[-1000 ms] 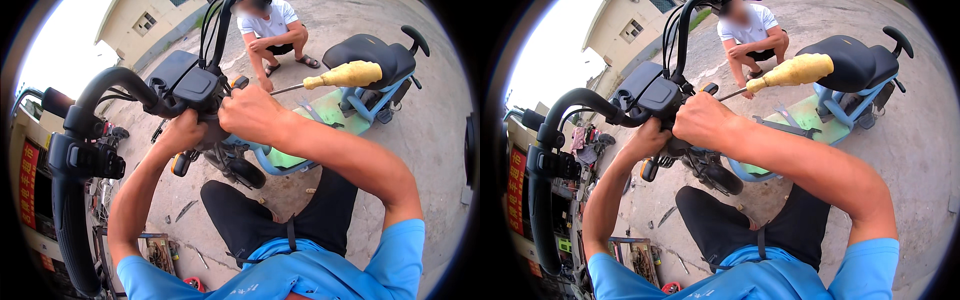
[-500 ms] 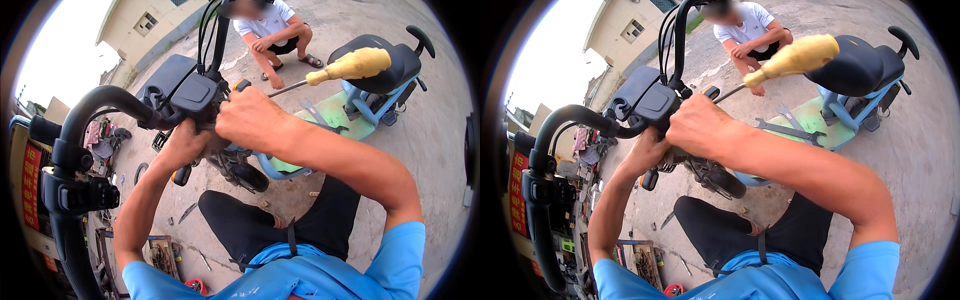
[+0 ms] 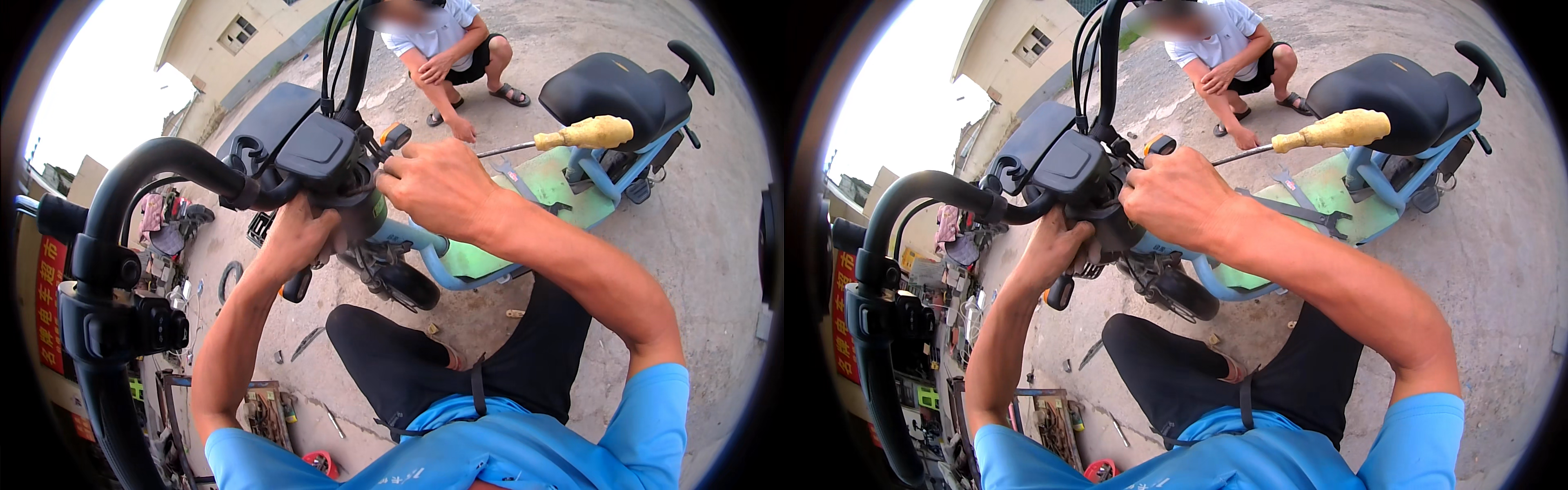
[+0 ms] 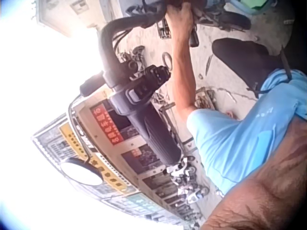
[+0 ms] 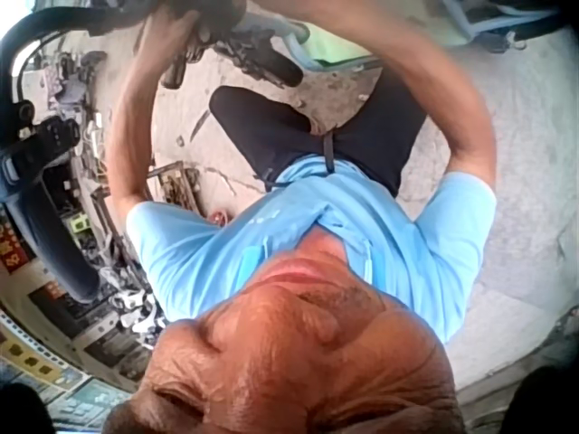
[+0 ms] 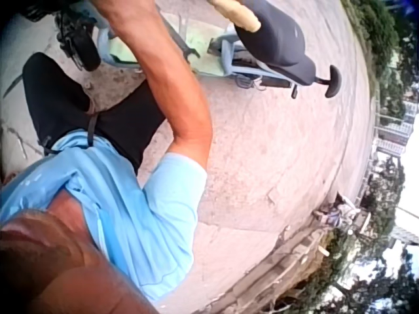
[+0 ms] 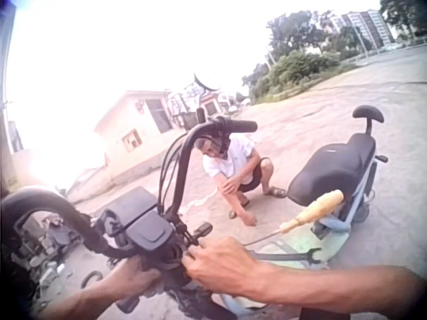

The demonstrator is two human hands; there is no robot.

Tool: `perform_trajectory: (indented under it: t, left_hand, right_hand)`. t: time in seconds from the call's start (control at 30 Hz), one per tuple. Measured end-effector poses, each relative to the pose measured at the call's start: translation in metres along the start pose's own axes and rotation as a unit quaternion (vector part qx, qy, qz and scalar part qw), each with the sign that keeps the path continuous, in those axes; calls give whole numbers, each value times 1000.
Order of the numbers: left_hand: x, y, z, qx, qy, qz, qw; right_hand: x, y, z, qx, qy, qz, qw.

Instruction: The person uses a screwdriver to work on the handlebar assembly of a light blue electric scooter. They repeatedly insert the tool into the central housing and turn it while holding the handlebars steady. Another person is visible in the background observing the repair.

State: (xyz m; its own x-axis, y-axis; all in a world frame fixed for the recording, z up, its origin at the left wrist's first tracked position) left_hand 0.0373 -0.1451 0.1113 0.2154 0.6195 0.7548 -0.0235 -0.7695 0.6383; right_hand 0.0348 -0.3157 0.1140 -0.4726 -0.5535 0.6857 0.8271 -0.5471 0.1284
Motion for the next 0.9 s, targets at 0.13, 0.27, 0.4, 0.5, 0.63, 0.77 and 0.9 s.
perform_trajectory:
  t: [0.13,0.27,0.4,0.5,0.63,0.77,0.9]
  left_hand:
    - [-2,3,-5,15,-3,-8,1000]
    - [5,5,-15,44,18,15,999]
    - [13,5,-19,-14,60,93,994]
    - [19,10,-20,-24,88,284,955]
    - [12,39,-31,-194,169,403,878]
    - [12,18,-27,46,131,394,909]
    - [8,20,-28,35,132,418,898]
  right_hand:
    - [-2,5,-5,-7,8,15,1000]
    - [-4,7,-9,-16,7,19,1000]
    - [-6,10,-11,-39,9,46,998]
    - [-6,11,-12,-45,12,53,998]
    - [-7,13,-14,-53,26,61,996]
    - [-14,18,-18,-57,20,68,996]
    - [-21,23,-22,-47,47,92,994]
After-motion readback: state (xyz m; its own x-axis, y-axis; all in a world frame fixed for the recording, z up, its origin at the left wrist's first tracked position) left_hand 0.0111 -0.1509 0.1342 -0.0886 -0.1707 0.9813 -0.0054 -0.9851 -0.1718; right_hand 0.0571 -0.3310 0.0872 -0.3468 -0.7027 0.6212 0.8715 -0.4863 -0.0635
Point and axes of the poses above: each hand's wrist, its own z-axis towards the middle knuckle, its own x-axis out of the back of the hand, y = z × x, the point moved 9 cm from there along z, towards the middle knuckle, and after that the axes turned 9 degrees about -y, right-handed, at the moved point
